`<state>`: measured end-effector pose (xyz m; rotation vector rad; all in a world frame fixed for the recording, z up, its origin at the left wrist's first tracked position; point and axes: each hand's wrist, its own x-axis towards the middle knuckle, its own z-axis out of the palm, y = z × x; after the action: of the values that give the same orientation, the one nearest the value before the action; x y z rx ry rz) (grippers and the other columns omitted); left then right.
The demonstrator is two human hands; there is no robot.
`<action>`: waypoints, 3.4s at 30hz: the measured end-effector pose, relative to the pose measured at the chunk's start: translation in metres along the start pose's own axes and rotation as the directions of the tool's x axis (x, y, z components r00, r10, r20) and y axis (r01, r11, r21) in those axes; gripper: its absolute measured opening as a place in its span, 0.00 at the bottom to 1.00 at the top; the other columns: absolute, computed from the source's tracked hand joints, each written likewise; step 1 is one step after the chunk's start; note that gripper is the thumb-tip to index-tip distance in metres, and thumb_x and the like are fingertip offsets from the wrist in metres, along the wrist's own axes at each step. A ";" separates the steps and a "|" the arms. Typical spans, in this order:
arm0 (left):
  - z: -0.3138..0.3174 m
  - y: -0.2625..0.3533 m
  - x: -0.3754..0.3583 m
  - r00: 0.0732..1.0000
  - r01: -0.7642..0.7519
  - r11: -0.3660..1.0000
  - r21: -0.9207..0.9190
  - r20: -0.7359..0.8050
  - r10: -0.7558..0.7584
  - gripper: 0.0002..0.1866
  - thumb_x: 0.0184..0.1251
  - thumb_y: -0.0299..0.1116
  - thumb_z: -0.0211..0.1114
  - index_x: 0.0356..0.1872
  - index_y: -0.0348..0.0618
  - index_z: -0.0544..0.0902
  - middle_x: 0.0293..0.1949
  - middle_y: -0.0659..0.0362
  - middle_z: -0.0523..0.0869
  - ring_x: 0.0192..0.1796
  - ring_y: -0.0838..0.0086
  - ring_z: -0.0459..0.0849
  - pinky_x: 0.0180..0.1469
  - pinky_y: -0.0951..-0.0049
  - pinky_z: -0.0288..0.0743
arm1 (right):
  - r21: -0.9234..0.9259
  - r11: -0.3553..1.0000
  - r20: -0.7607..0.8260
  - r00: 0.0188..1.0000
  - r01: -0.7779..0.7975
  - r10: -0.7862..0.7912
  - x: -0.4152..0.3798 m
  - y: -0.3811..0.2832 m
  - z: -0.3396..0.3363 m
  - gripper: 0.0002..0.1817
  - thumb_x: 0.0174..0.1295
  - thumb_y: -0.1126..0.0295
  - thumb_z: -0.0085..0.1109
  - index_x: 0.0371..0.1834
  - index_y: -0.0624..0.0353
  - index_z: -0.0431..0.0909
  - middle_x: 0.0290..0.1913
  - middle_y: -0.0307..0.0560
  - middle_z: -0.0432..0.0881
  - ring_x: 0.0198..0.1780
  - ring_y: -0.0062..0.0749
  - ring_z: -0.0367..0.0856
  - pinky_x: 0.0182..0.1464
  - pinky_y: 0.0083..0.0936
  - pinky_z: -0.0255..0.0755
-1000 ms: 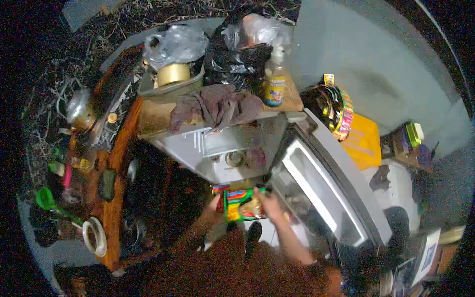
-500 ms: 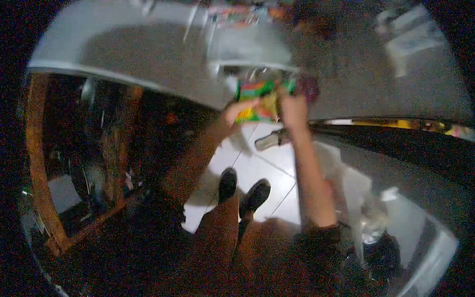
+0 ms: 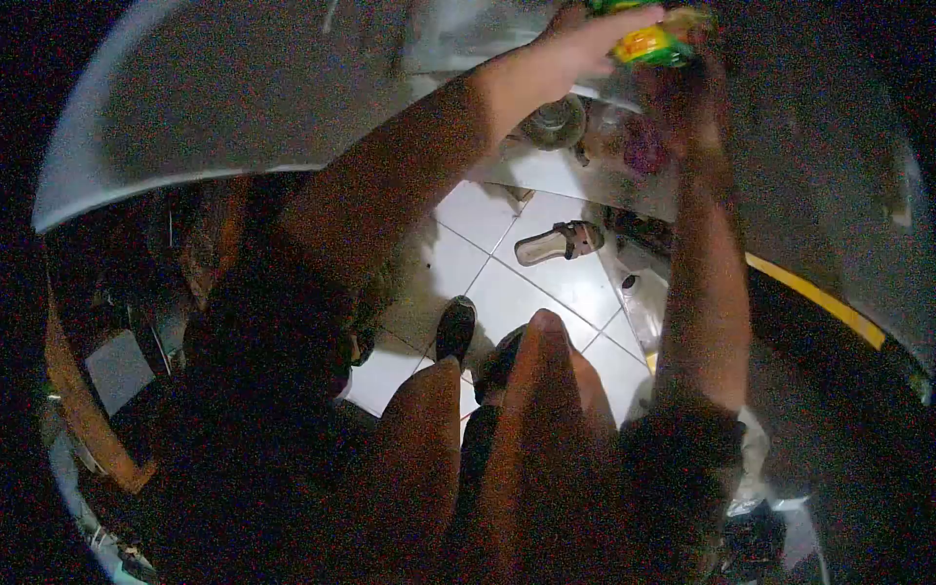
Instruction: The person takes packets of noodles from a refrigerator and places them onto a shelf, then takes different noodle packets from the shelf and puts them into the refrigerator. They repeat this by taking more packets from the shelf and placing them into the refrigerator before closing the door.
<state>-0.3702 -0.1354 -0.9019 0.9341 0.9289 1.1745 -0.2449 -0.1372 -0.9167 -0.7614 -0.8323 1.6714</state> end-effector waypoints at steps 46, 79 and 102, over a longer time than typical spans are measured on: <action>0.028 -0.029 -0.262 0.903 0.075 0.959 0.272 -0.427 0.051 0.28 0.55 0.24 0.54 0.58 0.37 0.58 0.55 0.47 0.62 0.60 0.58 0.61 0.61 0.64 0.53 | -0.591 0.800 -0.362 0.851 0.106 -0.381 -0.207 0.052 0.107 0.31 0.49 0.76 0.54 0.57 0.60 0.53 0.52 0.53 0.64 0.49 0.35 0.67 0.50 0.29 0.65; 0.294 0.336 -0.468 0.796 -0.414 0.847 0.332 0.584 0.160 0.21 0.57 0.28 0.56 0.53 0.43 0.68 0.58 0.52 0.66 0.61 0.61 0.61 0.61 0.66 0.54 | -0.769 -0.577 -0.054 0.927 -0.275 -0.370 -0.563 -0.433 0.162 0.08 0.43 0.68 0.54 0.14 0.59 0.76 0.15 0.52 0.75 0.19 0.48 0.75 0.27 0.38 0.71; 0.133 0.401 -0.464 0.928 -0.025 -0.152 0.988 0.080 0.364 0.30 0.57 0.35 0.55 0.61 0.41 0.58 0.60 0.46 0.61 0.64 0.52 0.56 0.62 0.45 0.45 | -0.862 -0.219 0.507 0.765 0.458 -0.398 -0.353 -0.291 0.365 0.18 0.54 0.59 0.52 0.47 0.49 0.73 0.58 0.49 0.65 0.61 0.42 0.59 0.61 0.50 0.43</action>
<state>-0.4396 -0.5508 -0.4367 2.3484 2.0799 0.5428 -0.3114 -0.4794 -0.4468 -1.1421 -2.1608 0.0445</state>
